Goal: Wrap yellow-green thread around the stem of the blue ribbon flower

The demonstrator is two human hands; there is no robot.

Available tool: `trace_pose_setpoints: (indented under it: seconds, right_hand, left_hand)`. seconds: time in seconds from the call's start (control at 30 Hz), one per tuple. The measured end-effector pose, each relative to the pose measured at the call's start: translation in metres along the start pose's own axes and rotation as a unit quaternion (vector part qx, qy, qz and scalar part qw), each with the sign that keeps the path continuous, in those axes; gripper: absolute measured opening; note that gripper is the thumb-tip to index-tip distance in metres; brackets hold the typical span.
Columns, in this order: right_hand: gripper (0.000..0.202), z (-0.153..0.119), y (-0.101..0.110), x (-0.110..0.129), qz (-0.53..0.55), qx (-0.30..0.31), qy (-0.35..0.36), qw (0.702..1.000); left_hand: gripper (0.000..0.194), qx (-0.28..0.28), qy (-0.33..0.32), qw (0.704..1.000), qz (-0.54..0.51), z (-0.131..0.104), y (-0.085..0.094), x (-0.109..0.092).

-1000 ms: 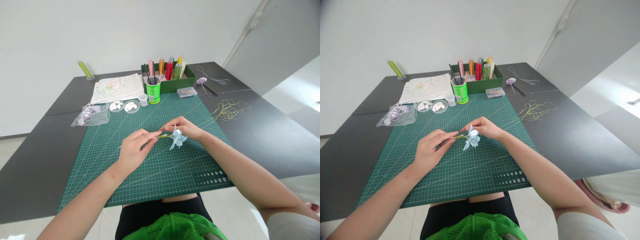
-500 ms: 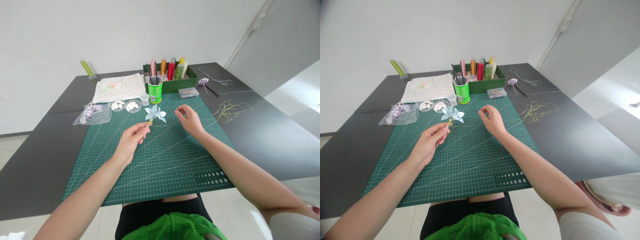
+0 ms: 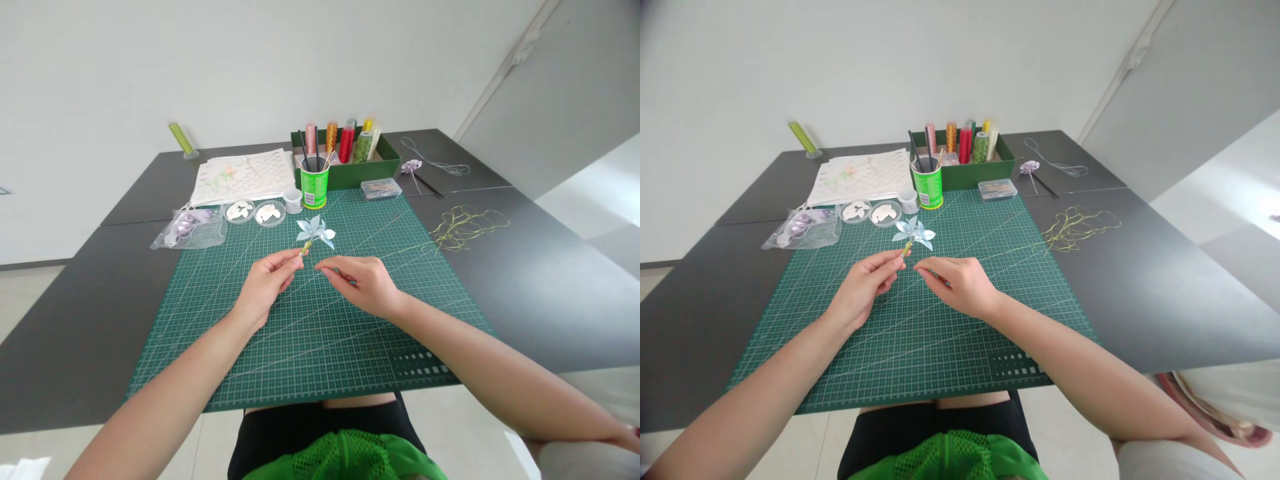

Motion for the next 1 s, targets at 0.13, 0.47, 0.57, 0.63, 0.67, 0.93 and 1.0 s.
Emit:
trace_pose_setpoints:
  seconds: [0.13, 0.47, 0.57, 0.63, 0.67, 0.93, 1.0]
  right_hand:
    - [0.025, -0.001, 0.008, 0.004, -0.037, -0.024, 0.063, 0.997]
    - [0.028, 0.000, 0.024, -0.002, -0.133, -0.006, 0.119, 0.984]
    - [0.031, 0.003, 0.025, -0.009, -0.107, 0.006, 0.087, 0.990]
    - [0.030, 0.005, 0.024, -0.014, -0.087, 0.009, 0.064, 0.994]
    - [0.029, 0.006, 0.024, -0.016, -0.075, 0.010, 0.054, 0.996]
    - [0.025, 0.012, 0.020, -0.035, 0.017, 0.046, -0.033, 0.998]
    - [0.024, 0.012, 0.019, -0.038, 0.028, 0.046, -0.049, 0.997]
  left_hand:
    - [0.026, -0.005, -0.058, 0.993, 0.103, 0.002, 0.002, 0.002]
    - [0.020, 0.158, -0.159, 0.916, 0.332, -0.013, -0.018, 0.000]
    - [0.019, 0.190, -0.136, 0.917, 0.322, -0.016, -0.021, -0.001]
    - [0.018, 0.200, -0.129, 0.917, 0.321, -0.016, -0.022, -0.002]
    - [0.018, 0.205, -0.131, 0.916, 0.320, -0.016, -0.022, -0.002]
    - [0.014, 0.209, -0.146, 0.917, 0.306, -0.019, -0.023, -0.007]
    - [0.012, 0.209, -0.138, 0.920, 0.302, -0.020, -0.023, -0.008]
Point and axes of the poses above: each hand's wrist, its own z-axis towards the middle knuckle, its own y-axis out of the back of the hand, x = y × z, the point moved 2 cm from there along z, towards the middle knuckle, and after that the axes turned 3 degrees about x, right-handed, at the moved point
